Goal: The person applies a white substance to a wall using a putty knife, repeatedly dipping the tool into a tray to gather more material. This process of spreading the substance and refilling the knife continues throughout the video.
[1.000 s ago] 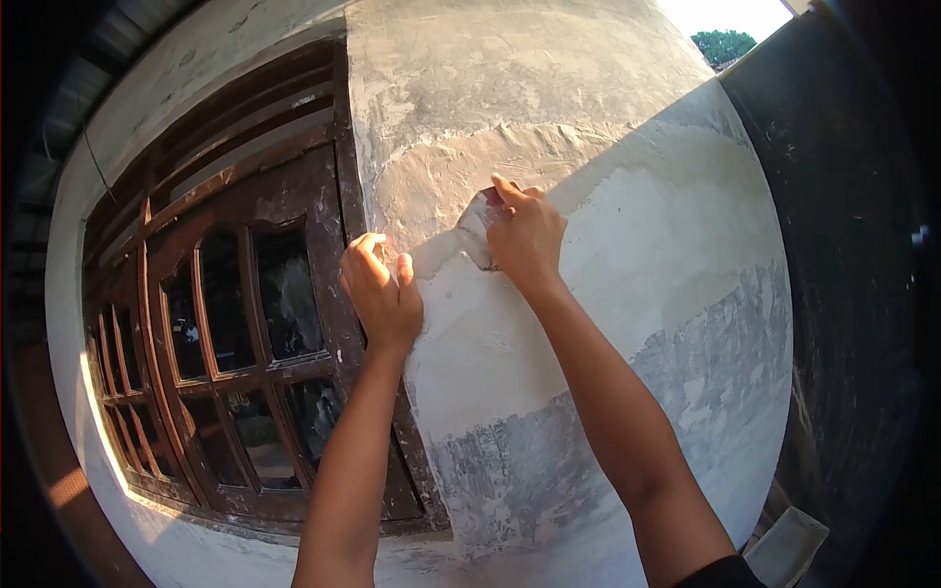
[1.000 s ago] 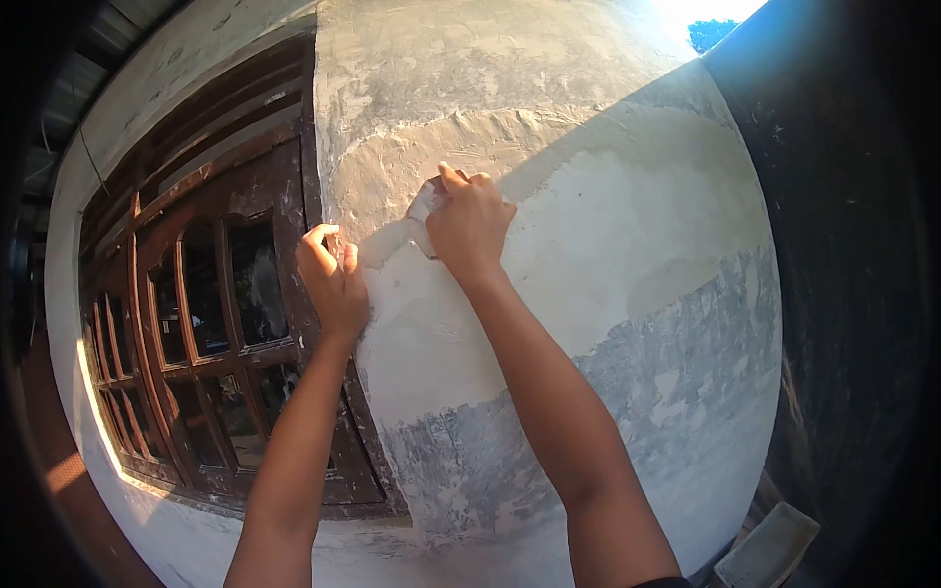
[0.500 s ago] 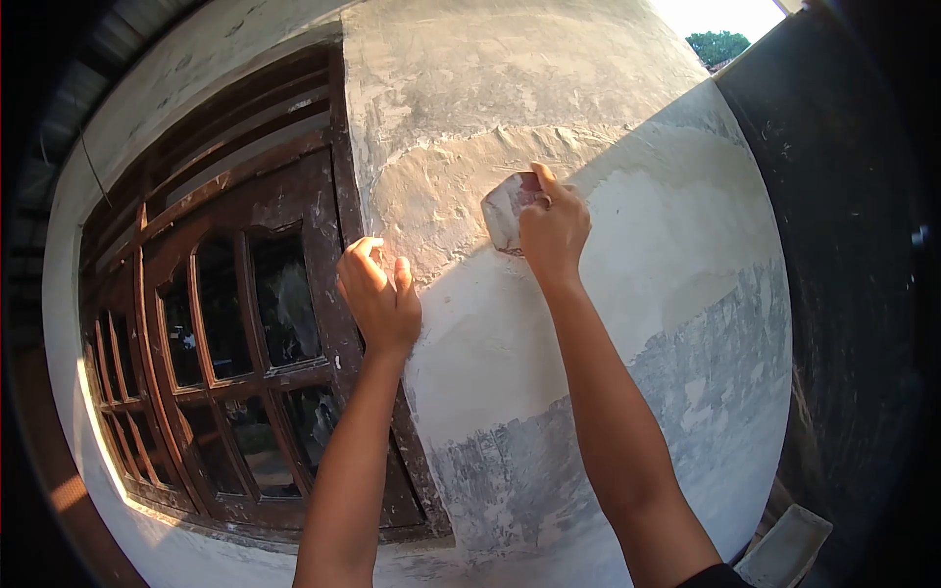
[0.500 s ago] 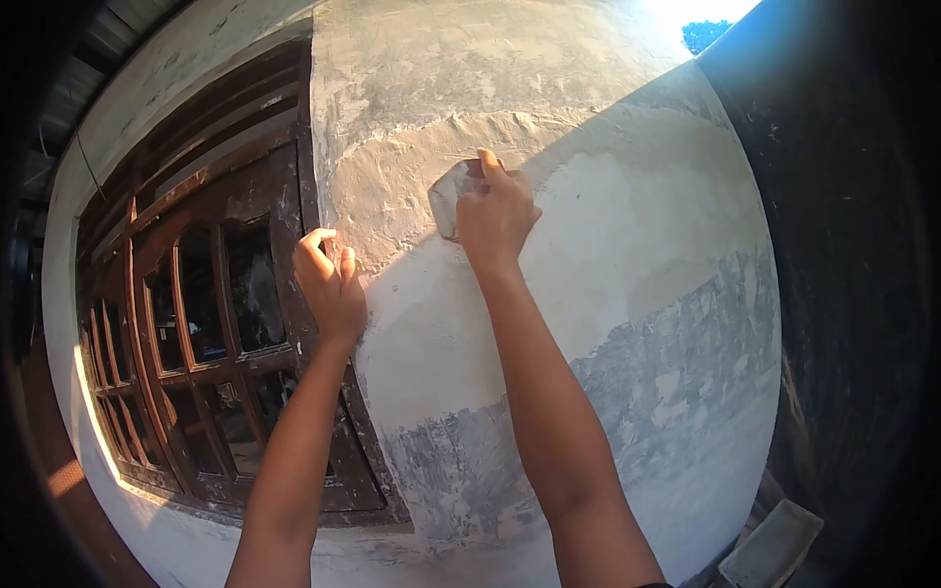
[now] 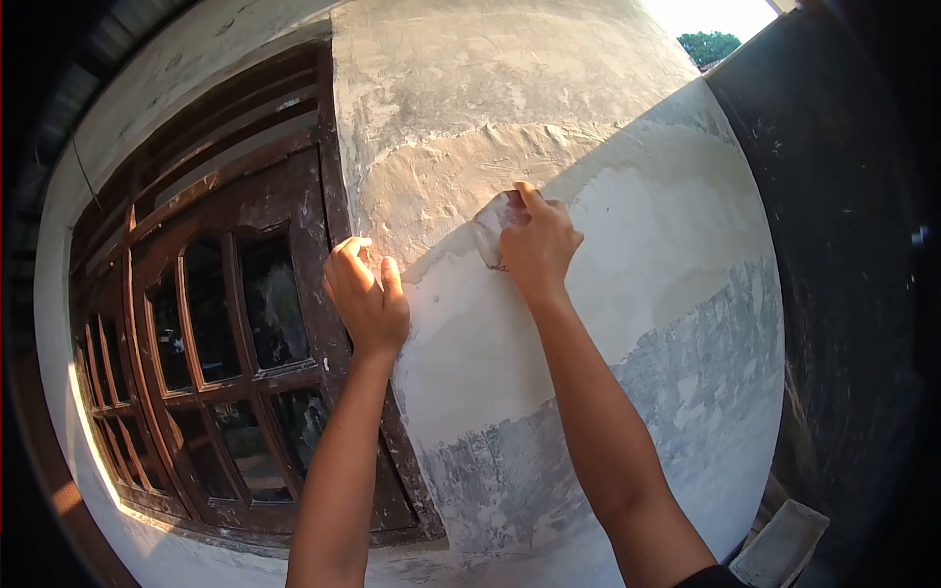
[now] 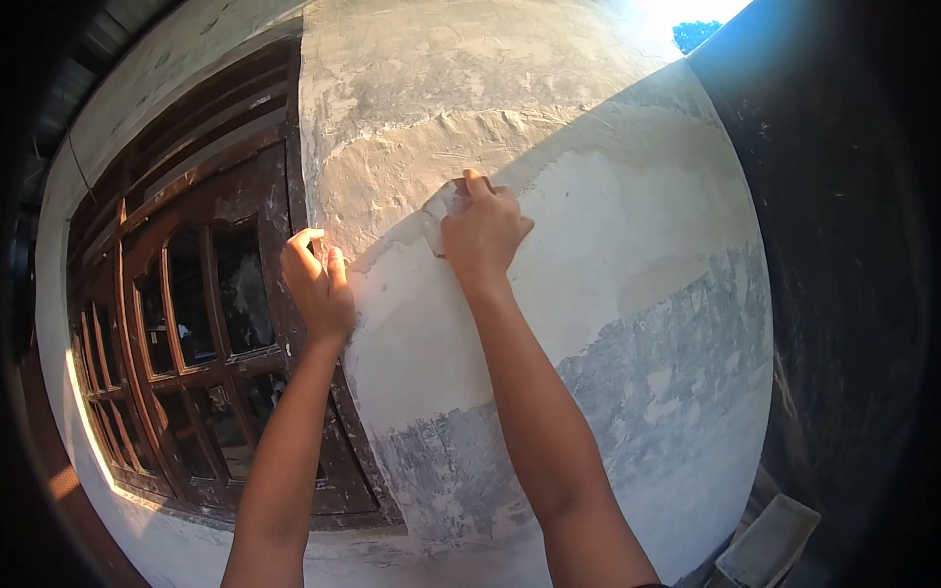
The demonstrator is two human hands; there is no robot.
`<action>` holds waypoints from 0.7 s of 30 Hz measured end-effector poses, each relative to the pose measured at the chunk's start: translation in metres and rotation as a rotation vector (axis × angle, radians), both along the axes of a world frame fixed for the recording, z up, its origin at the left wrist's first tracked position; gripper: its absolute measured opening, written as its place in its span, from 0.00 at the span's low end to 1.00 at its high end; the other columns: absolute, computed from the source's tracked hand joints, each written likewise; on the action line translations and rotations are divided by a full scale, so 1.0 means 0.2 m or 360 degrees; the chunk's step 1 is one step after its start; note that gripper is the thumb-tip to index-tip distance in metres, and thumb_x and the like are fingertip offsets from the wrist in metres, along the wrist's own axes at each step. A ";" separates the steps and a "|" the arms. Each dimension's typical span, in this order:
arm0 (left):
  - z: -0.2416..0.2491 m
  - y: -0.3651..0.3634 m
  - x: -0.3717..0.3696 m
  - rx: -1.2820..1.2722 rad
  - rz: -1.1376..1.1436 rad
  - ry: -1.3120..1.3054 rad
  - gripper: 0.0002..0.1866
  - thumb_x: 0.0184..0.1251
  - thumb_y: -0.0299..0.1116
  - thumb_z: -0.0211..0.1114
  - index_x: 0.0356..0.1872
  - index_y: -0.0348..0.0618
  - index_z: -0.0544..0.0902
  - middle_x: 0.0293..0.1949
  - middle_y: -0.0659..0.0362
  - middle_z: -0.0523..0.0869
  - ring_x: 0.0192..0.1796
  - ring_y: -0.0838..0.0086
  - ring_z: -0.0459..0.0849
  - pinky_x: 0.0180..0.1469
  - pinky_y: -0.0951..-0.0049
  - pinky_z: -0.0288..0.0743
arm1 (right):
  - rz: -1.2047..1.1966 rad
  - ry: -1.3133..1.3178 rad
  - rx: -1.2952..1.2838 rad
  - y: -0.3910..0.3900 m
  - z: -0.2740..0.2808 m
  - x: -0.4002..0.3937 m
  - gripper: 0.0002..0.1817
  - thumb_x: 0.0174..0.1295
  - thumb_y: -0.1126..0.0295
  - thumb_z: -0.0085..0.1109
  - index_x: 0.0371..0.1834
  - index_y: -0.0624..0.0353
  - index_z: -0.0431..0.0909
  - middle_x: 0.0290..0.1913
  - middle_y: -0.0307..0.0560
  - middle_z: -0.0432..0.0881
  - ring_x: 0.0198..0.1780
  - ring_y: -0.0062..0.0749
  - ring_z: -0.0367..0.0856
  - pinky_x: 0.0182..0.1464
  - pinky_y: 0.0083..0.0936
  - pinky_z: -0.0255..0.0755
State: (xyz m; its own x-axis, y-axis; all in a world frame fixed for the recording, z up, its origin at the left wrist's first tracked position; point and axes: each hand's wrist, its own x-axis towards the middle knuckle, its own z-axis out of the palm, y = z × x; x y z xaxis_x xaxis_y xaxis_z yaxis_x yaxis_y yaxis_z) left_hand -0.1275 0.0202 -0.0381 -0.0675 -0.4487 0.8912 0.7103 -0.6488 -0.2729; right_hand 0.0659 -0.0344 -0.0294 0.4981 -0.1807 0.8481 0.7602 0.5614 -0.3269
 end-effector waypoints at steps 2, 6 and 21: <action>0.00 0.00 0.00 -0.0069 -0.0014 0.0003 0.16 0.64 0.33 0.54 0.51 0.39 0.70 0.49 0.48 0.74 0.56 0.52 0.70 0.59 0.54 0.59 | -0.0053 0.0169 0.0028 0.00 0.01 0.02 0.22 0.52 0.80 0.54 0.51 0.52 0.83 0.39 0.38 0.85 0.47 0.33 0.78 0.52 0.38 0.61; 0.00 0.00 0.00 -0.0045 -0.0002 -0.0002 0.17 0.61 0.32 0.58 0.50 0.38 0.70 0.49 0.49 0.75 0.55 0.54 0.71 0.58 0.55 0.60 | 0.0233 -0.0234 0.0204 0.05 0.02 -0.06 0.24 0.52 0.79 0.53 0.54 0.51 0.82 0.39 0.46 0.81 0.46 0.36 0.80 0.53 0.41 0.61; 0.00 0.01 -0.01 -0.0011 0.0039 -0.0029 0.17 0.60 0.33 0.58 0.49 0.38 0.71 0.49 0.49 0.75 0.55 0.53 0.72 0.57 0.55 0.61 | -0.0081 0.0243 -0.0026 -0.03 0.10 0.09 0.24 0.53 0.77 0.54 0.55 0.46 0.82 0.44 0.43 0.81 0.49 0.34 0.78 0.56 0.37 0.57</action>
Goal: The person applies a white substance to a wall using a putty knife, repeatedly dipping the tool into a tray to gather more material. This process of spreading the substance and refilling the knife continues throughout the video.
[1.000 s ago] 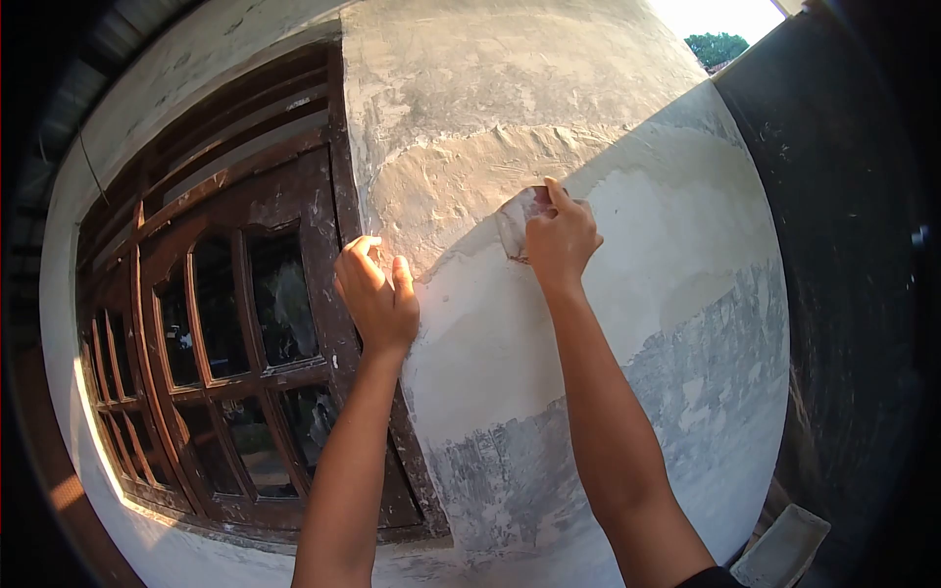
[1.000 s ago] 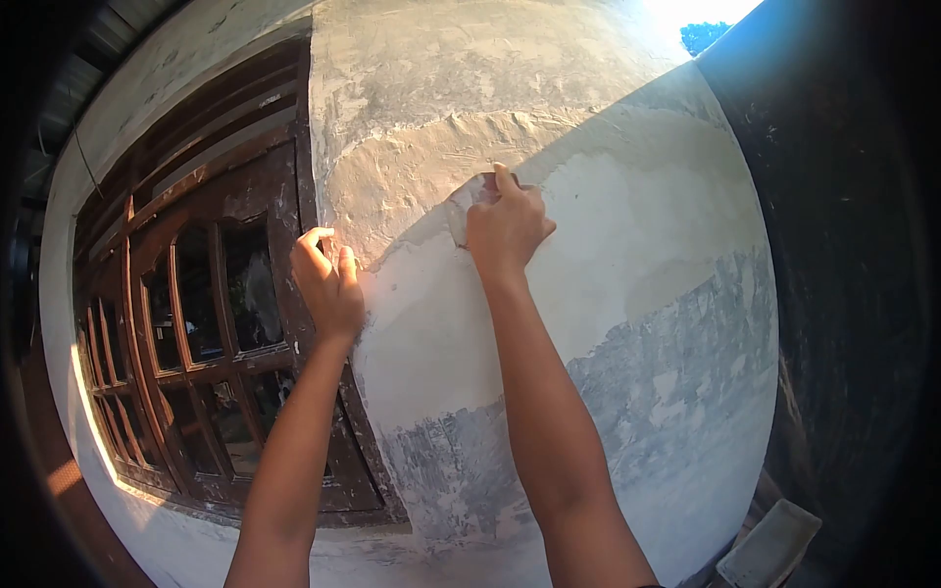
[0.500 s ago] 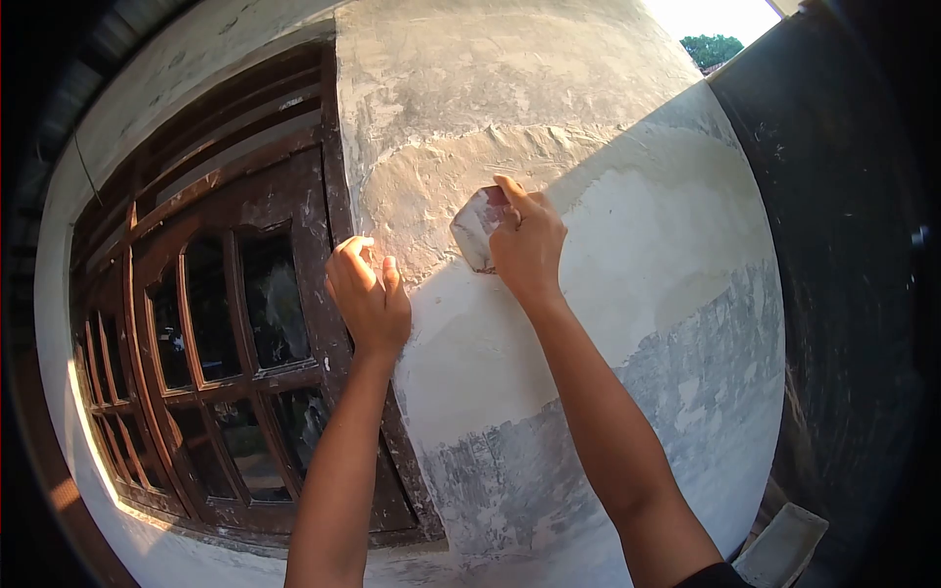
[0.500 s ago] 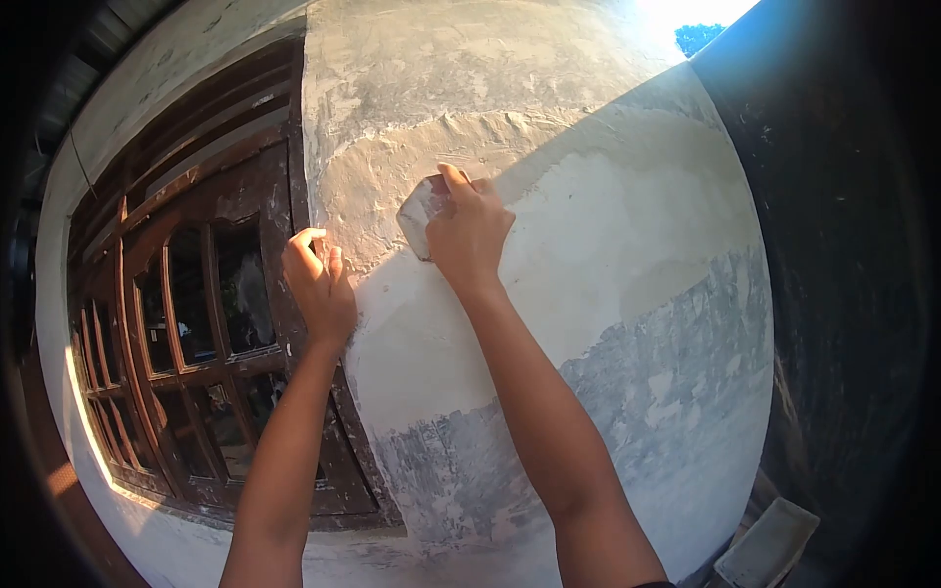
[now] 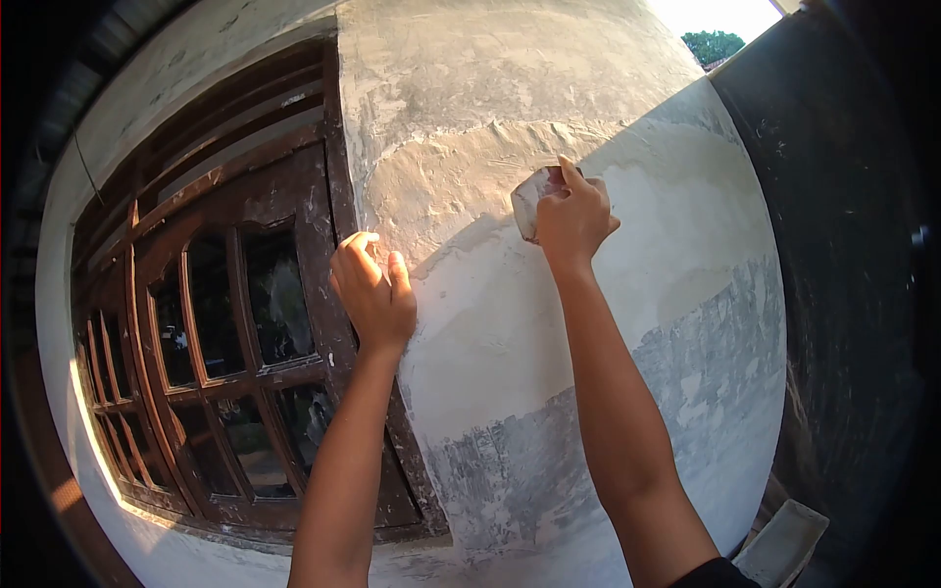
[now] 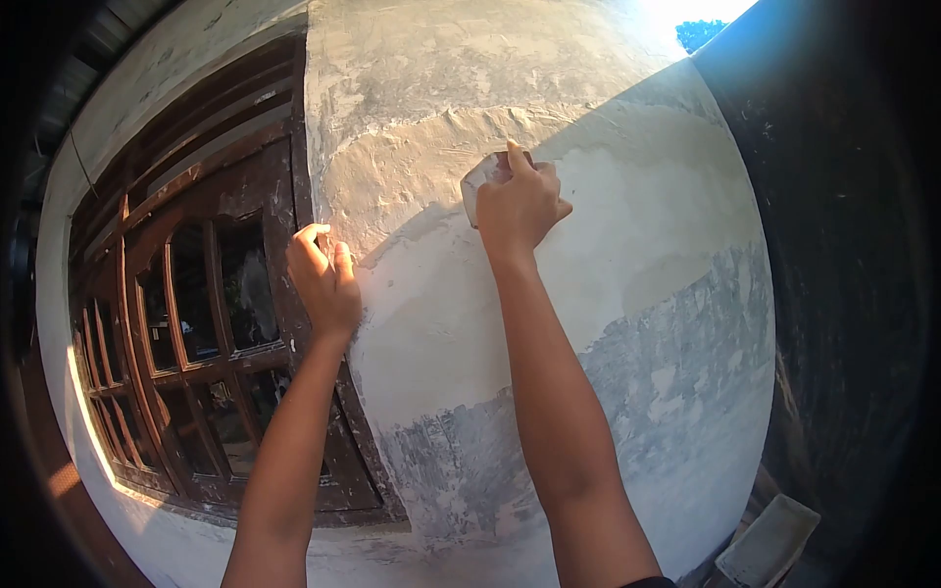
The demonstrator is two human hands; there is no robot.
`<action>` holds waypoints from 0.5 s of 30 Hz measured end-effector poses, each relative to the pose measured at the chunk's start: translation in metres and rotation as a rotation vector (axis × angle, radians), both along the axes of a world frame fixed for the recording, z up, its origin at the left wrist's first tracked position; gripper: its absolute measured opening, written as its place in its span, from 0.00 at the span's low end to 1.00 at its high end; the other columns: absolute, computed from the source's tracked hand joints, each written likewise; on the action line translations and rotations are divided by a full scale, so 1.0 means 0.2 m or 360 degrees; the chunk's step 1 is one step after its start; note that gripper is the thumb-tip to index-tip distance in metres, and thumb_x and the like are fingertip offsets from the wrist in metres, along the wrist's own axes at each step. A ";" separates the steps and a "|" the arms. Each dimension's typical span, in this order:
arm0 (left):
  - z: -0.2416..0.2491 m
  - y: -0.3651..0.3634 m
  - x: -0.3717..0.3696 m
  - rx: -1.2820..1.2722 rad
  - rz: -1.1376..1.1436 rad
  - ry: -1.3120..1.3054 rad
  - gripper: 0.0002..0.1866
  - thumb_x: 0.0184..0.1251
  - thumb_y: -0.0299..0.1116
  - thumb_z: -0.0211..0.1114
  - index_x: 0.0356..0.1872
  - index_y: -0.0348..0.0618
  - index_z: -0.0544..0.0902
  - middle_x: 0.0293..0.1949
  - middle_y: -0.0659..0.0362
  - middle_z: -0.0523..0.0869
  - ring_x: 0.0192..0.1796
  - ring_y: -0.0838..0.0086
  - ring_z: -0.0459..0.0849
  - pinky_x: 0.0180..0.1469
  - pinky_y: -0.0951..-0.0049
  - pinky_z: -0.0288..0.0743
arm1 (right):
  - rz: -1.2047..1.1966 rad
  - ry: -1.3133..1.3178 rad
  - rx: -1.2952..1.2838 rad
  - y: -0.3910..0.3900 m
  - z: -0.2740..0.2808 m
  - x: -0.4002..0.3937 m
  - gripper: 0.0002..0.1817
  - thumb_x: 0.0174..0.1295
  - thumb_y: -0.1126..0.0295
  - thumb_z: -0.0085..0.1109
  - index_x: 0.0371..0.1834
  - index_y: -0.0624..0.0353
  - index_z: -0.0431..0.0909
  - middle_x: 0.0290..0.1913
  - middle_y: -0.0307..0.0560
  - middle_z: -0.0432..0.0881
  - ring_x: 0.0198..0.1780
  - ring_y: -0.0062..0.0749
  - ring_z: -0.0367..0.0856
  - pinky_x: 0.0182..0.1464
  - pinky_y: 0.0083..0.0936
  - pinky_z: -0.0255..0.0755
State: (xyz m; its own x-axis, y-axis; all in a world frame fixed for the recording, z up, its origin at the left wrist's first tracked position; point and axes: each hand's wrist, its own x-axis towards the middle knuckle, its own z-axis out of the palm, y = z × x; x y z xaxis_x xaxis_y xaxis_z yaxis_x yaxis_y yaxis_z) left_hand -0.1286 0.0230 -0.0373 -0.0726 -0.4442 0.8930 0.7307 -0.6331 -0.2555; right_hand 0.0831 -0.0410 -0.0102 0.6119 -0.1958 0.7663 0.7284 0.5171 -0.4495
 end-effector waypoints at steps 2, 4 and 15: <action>0.00 0.00 0.00 -0.0019 -0.0025 0.0004 0.17 0.60 0.33 0.58 0.49 0.38 0.71 0.49 0.49 0.75 0.54 0.53 0.72 0.57 0.55 0.61 | 0.0144 -0.0182 0.0101 0.03 -0.02 -0.07 0.23 0.54 0.76 0.54 0.54 0.47 0.83 0.44 0.43 0.81 0.49 0.33 0.78 0.55 0.37 0.57; 0.00 -0.01 0.00 -0.0016 -0.0039 0.0016 0.16 0.62 0.32 0.56 0.50 0.38 0.71 0.49 0.49 0.75 0.54 0.53 0.71 0.58 0.55 0.60 | 0.0133 -0.0513 0.0095 0.07 -0.04 -0.18 0.22 0.55 0.75 0.55 0.53 0.48 0.83 0.43 0.42 0.82 0.49 0.31 0.77 0.54 0.36 0.57; -0.01 -0.01 0.01 -0.0035 -0.0024 -0.0004 0.17 0.60 0.32 0.58 0.49 0.39 0.71 0.49 0.49 0.75 0.54 0.54 0.72 0.57 0.55 0.61 | 0.0044 -0.0439 -0.0068 0.07 -0.10 -0.18 0.22 0.56 0.78 0.51 0.54 0.49 0.83 0.43 0.46 0.81 0.48 0.36 0.78 0.54 0.37 0.59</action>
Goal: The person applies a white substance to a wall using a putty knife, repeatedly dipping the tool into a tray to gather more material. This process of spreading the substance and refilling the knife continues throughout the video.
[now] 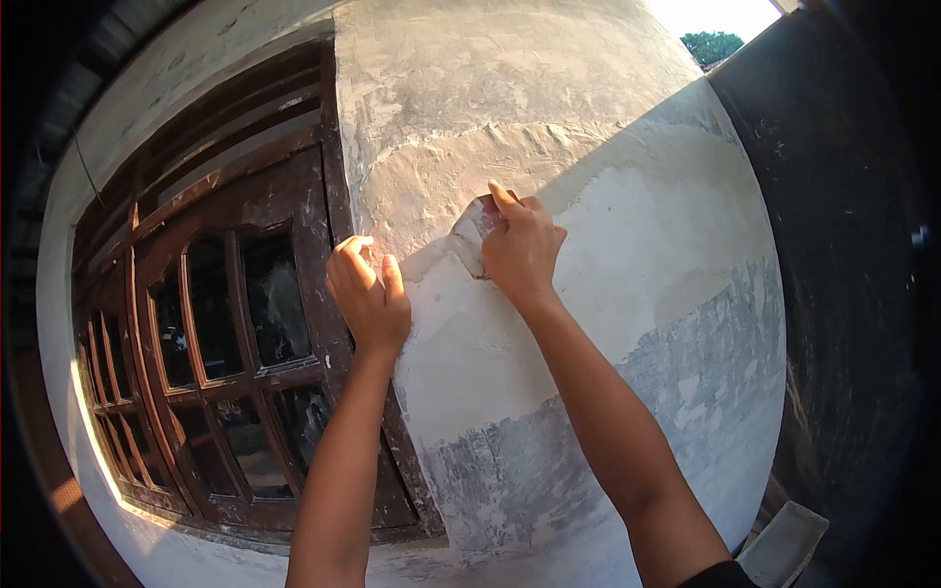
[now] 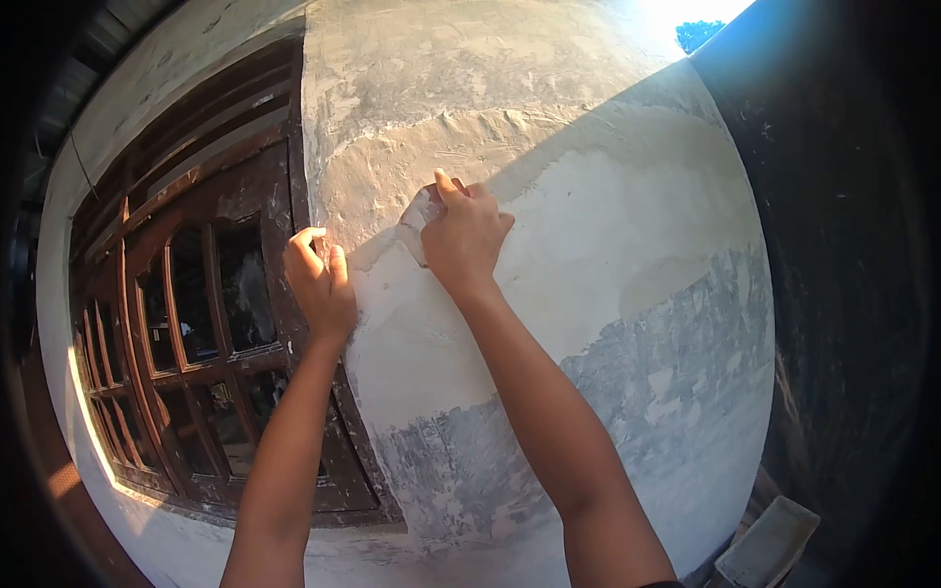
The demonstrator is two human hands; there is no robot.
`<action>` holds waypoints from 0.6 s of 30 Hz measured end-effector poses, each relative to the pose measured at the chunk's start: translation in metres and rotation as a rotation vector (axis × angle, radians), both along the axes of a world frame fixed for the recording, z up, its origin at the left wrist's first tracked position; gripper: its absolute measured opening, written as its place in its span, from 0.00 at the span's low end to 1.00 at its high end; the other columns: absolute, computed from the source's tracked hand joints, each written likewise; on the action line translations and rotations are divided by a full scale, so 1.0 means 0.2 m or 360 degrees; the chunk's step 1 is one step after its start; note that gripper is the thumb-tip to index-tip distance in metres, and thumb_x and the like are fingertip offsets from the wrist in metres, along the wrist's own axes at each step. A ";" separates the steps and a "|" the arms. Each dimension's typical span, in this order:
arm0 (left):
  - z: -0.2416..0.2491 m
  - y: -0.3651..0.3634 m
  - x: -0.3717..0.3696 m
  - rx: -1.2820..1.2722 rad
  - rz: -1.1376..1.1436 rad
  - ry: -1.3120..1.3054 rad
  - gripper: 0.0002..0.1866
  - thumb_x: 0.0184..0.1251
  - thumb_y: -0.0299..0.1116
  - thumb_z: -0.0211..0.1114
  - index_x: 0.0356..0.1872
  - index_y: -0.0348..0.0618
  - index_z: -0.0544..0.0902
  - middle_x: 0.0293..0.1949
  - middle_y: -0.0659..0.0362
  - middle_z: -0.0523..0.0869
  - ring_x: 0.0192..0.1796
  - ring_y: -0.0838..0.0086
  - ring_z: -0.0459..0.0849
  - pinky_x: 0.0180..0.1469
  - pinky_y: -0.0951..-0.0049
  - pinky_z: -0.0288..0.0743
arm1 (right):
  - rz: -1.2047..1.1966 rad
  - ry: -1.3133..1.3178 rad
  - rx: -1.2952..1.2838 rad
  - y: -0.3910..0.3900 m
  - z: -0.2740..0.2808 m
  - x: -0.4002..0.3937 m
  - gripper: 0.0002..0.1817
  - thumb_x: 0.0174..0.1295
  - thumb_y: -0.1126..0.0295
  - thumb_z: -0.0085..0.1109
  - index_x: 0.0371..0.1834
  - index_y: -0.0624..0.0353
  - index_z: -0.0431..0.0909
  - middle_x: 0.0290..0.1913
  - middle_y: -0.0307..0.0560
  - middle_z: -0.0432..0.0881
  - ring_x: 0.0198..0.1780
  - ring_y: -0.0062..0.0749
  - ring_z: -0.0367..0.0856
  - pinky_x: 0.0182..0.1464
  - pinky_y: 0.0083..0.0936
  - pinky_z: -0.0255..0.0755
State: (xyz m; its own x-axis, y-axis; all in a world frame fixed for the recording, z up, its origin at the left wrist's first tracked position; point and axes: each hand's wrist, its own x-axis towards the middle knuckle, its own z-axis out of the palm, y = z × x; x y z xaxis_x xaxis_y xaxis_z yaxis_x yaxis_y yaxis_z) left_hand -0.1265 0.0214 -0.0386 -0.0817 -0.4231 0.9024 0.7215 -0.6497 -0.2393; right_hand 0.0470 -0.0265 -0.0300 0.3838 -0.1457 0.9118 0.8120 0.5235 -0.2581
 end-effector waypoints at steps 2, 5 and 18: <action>0.01 0.00 0.00 0.0028 0.0023 -0.0006 0.17 0.60 0.32 0.58 0.49 0.39 0.71 0.49 0.50 0.75 0.54 0.54 0.72 0.57 0.55 0.61 | -0.0077 0.0389 -0.0038 -0.02 0.04 0.13 0.21 0.58 0.76 0.52 0.54 0.49 0.83 0.42 0.46 0.81 0.48 0.36 0.78 0.54 0.38 0.59; 0.01 0.00 0.00 -0.0009 -0.0004 0.0001 0.15 0.64 0.33 0.54 0.50 0.39 0.70 0.49 0.49 0.75 0.55 0.52 0.71 0.58 0.55 0.61 | 0.0106 0.0426 0.0176 -0.02 0.05 0.18 0.21 0.58 0.76 0.53 0.55 0.49 0.82 0.41 0.45 0.82 0.48 0.36 0.78 0.54 0.38 0.59; 0.00 0.00 -0.01 0.0018 0.0018 0.0022 0.16 0.63 0.34 0.55 0.50 0.39 0.71 0.49 0.48 0.75 0.54 0.52 0.71 0.58 0.54 0.61 | 0.0075 -0.0038 0.0340 0.01 0.02 0.01 0.24 0.55 0.78 0.53 0.56 0.50 0.81 0.45 0.42 0.81 0.48 0.34 0.77 0.53 0.39 0.57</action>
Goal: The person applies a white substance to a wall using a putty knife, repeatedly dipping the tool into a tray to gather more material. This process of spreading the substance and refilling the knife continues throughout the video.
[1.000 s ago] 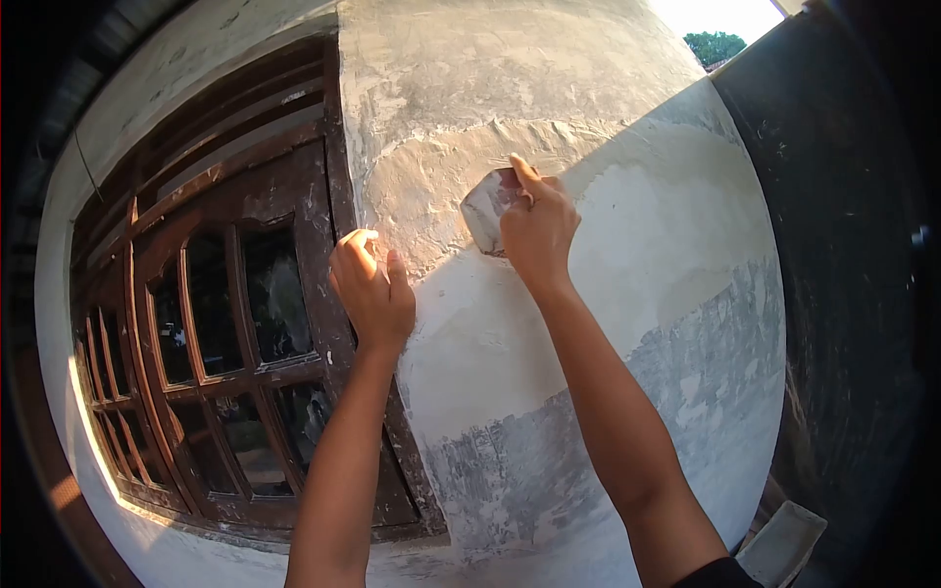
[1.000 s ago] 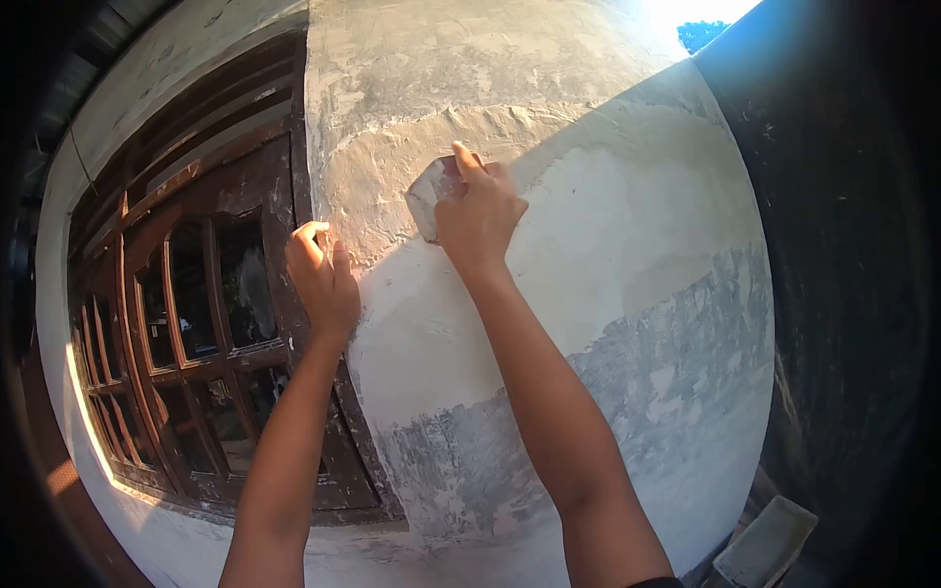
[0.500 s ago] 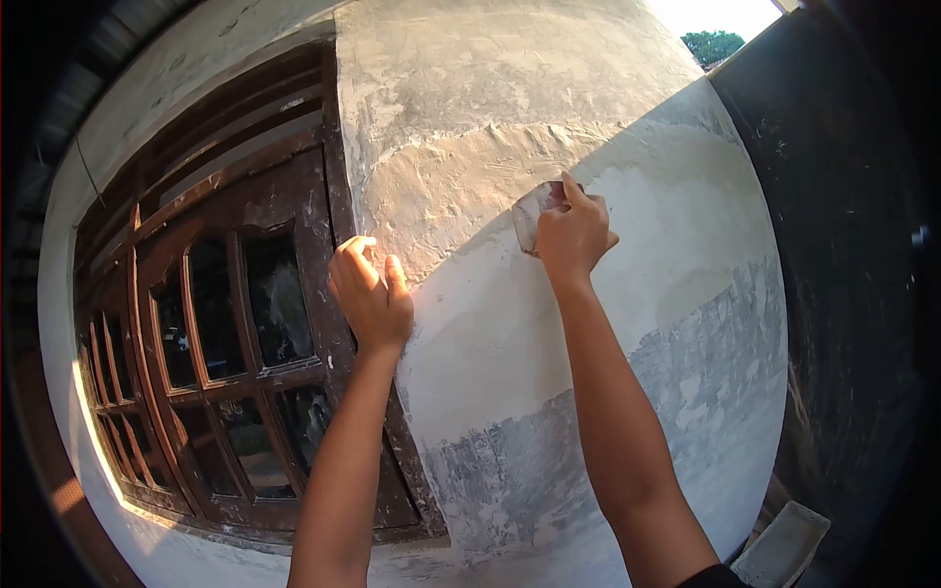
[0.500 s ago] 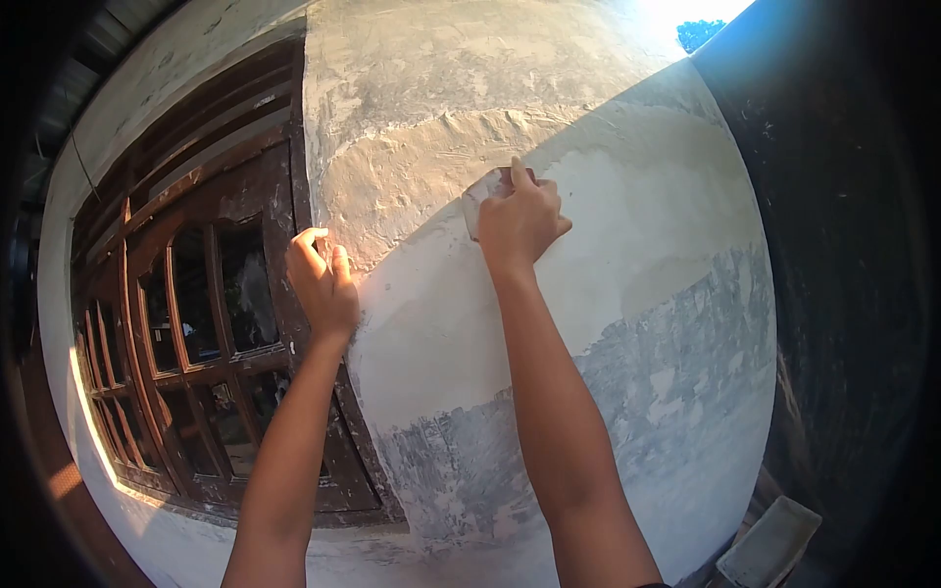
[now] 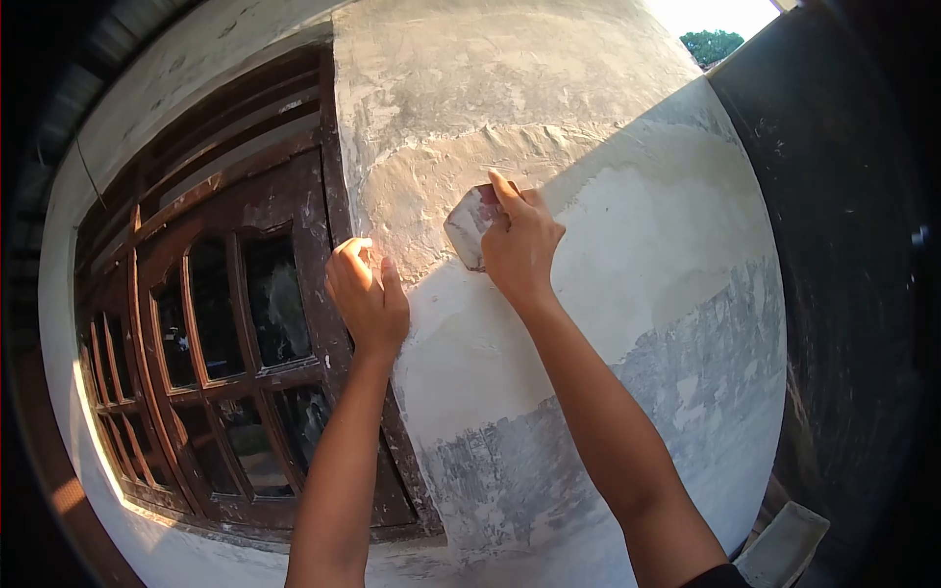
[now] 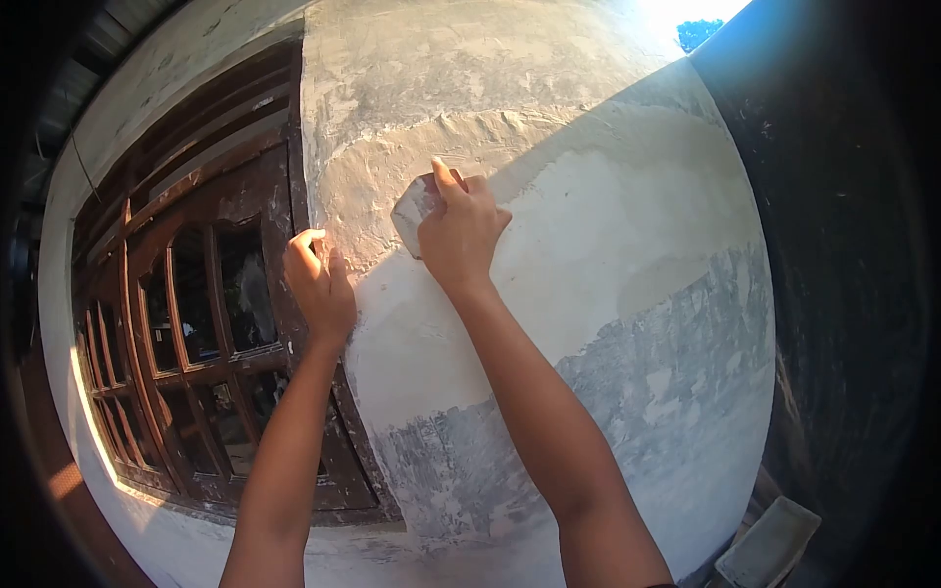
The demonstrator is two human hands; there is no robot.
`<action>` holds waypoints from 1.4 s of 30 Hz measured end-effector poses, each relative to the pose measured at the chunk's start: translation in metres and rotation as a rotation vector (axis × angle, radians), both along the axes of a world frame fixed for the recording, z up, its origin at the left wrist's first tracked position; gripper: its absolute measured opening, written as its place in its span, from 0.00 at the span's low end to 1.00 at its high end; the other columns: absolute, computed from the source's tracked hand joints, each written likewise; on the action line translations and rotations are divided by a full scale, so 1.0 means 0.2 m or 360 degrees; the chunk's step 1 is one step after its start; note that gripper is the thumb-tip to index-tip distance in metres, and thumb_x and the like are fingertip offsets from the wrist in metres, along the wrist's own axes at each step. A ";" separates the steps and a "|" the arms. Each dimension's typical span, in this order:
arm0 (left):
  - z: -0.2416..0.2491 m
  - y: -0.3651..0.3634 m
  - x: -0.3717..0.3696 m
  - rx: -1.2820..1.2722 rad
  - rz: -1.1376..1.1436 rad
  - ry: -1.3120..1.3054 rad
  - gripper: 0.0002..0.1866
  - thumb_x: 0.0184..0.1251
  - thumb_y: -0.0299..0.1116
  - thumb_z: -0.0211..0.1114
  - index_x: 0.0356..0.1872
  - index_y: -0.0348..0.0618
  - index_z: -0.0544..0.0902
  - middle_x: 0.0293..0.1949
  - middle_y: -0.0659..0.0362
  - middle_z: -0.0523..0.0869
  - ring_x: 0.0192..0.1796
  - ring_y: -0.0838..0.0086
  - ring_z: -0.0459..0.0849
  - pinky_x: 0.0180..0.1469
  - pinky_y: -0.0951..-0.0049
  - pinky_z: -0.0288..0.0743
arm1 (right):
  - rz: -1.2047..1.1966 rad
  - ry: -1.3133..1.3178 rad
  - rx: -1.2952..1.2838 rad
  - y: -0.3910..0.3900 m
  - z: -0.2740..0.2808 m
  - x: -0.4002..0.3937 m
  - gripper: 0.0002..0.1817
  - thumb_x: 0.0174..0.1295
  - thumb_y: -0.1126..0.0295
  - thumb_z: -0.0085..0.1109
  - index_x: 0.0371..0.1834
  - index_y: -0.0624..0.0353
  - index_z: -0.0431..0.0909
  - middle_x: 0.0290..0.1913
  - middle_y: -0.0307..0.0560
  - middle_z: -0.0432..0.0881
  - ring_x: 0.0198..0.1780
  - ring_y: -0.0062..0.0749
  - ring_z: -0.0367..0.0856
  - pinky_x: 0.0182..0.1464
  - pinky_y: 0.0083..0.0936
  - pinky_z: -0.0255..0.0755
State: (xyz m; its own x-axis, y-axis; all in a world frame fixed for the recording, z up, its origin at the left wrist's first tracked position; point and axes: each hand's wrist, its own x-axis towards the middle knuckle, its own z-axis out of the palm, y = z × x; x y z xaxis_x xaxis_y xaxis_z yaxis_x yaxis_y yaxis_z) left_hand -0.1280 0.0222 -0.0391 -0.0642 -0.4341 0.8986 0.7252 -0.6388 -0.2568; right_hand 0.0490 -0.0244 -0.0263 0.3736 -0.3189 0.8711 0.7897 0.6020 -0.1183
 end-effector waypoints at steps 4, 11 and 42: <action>0.01 -0.01 0.01 0.0003 0.0016 -0.0022 0.17 0.61 0.34 0.57 0.49 0.39 0.71 0.49 0.49 0.75 0.54 0.52 0.72 0.57 0.55 0.61 | -0.0079 0.0363 -0.0259 -0.01 0.06 0.18 0.22 0.56 0.78 0.53 0.55 0.50 0.82 0.44 0.41 0.81 0.49 0.34 0.77 0.54 0.39 0.56; 0.00 -0.02 0.01 0.0016 0.0043 -0.0004 0.17 0.59 0.33 0.58 0.48 0.39 0.72 0.48 0.49 0.76 0.54 0.53 0.73 0.57 0.55 0.62 | 0.0217 0.0063 -0.0123 -0.04 0.04 -0.04 0.25 0.55 0.78 0.52 0.57 0.49 0.81 0.49 0.42 0.80 0.51 0.35 0.76 0.55 0.39 0.58; -0.72 -0.34 1.58 -0.0188 -0.0755 0.0711 0.18 0.59 0.34 0.57 0.49 0.38 0.71 0.49 0.49 0.75 0.56 0.54 0.71 0.58 0.55 0.59 | 0.0040 0.0364 -0.0729 -0.68 -0.79 1.41 0.21 0.62 0.81 0.51 0.58 0.54 0.80 0.40 0.49 0.78 0.40 0.36 0.79 0.47 0.29 0.72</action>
State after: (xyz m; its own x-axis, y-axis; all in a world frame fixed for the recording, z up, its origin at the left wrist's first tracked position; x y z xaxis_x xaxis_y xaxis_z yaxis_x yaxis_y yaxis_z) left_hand 0.1886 -0.0466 -0.1832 0.1659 -0.3472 0.9230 0.1985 -0.9051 -0.3761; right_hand 0.3307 -0.1609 -0.1849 0.5738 0.0877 0.8143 0.6988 0.4662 -0.5426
